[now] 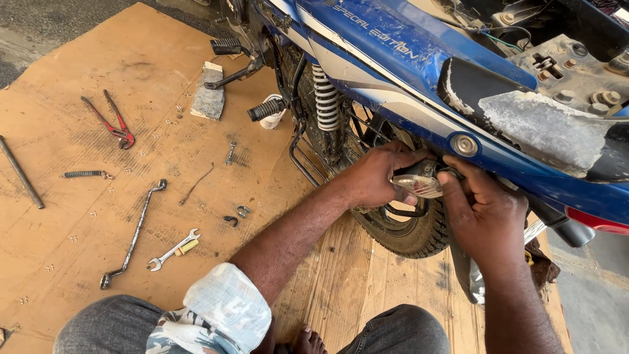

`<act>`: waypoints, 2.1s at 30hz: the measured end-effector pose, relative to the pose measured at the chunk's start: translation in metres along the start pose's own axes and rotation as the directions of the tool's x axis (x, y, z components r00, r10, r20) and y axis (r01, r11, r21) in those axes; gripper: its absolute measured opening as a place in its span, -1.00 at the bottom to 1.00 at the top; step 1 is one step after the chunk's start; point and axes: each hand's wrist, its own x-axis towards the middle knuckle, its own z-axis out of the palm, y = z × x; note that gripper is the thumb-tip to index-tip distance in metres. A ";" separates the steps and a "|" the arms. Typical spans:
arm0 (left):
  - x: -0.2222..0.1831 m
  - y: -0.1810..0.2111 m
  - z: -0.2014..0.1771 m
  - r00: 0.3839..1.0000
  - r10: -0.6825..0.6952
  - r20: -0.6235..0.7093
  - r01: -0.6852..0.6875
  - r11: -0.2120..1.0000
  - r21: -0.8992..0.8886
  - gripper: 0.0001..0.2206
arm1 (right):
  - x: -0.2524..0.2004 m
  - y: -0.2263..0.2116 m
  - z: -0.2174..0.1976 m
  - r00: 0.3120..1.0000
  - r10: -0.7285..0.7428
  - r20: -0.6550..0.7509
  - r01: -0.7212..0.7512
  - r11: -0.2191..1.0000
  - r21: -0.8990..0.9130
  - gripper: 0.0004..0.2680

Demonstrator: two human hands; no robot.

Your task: The person sits on the floor beside a blue scooter and fits a small indicator light unit into the rear body panel, threading its wires and pressing the lamp housing into place by hand, repeatedly repositioning it to seat it in the mount.

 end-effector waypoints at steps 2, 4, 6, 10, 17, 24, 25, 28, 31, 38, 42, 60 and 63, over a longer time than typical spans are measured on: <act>-0.001 0.008 -0.003 1.000 -0.028 0.012 0.028 0.999 0.042 -0.13 | -0.003 0.004 -0.002 0.993 -0.114 -0.039 0.116 0.991 0.061 -0.85; -0.002 0.007 -0.002 0.999 -0.031 0.013 0.030 0.999 0.044 -0.13 | -0.003 0.005 -0.003 0.986 -0.156 -0.064 0.159 0.986 0.041 -0.85; -0.002 0.007 -0.002 0.999 -0.032 0.012 0.031 0.998 0.047 -0.13 | -0.002 0.005 -0.003 0.975 -0.201 -0.089 0.204 0.979 0.019 -0.85; -0.004 0.001 0.004 1.000 -0.031 0.000 0.031 0.999 0.015 -0.13 | -0.003 0.007 0.001 0.961 -0.237 -0.144 0.238 0.971 -0.007 -0.88; -0.009 -0.001 0.007 0.999 -0.040 -0.023 0.039 0.999 -0.022 -0.15 | -0.005 0.021 0.013 0.941 -0.252 -0.225 0.253 0.967 -0.028 -0.93; -0.016 -0.003 0.012 0.990 0.077 -0.119 -0.087 0.993 -0.085 -0.22 | -0.005 0.010 0.015 0.943 -0.170 -0.286 0.191 0.980 0.049 -0.94; -0.015 -0.002 0.013 0.990 0.061 -0.126 -0.073 0.993 -0.095 -0.22 | -0.004 0.009 0.014 0.942 -0.174 -0.287 0.198 0.978 0.059 -0.93; -0.014 -0.003 0.016 0.993 0.012 -0.121 -0.027 0.992 -0.124 -0.23 | -0.001 0.007 0.011 0.941 -0.179 -0.287 0.207 0.976 0.070 -0.91; -0.011 -0.005 0.015 0.994 -0.027 -0.102 0.013 0.991 -0.136 -0.24 | 0.000 0.010 0.008 0.943 -0.187 -0.276 0.214 0.974 0.071 -0.89; -0.007 0.006 0.007 0.997 -0.058 -0.049 0.052 0.993 -0.110 -0.23 | 0.003 0.021 0.006 0.939 -0.228 -0.257 0.251 0.966 0.059 -0.89; -0.009 0.007 0.012 0.996 -0.058 -0.069 0.043 0.980 -0.194 -0.26 | 0.002 0.028 0.008 0.938 -0.226 -0.264 0.247 0.968 0.047 -0.88; -0.008 -0.006 0.023 0.989 -0.150 0.019 0.147 0.930 -0.336 -0.31 | -0.001 0.032 0.019 0.919 -0.156 -0.361 0.225 0.962 0.156 -0.87; -0.011 0.002 0.025 0.984 -0.176 -0.017 0.164 0.942 -0.294 -0.30 | -0.002 0.034 0.022 0.912 -0.134 -0.388 0.215 0.961 0.173 -0.86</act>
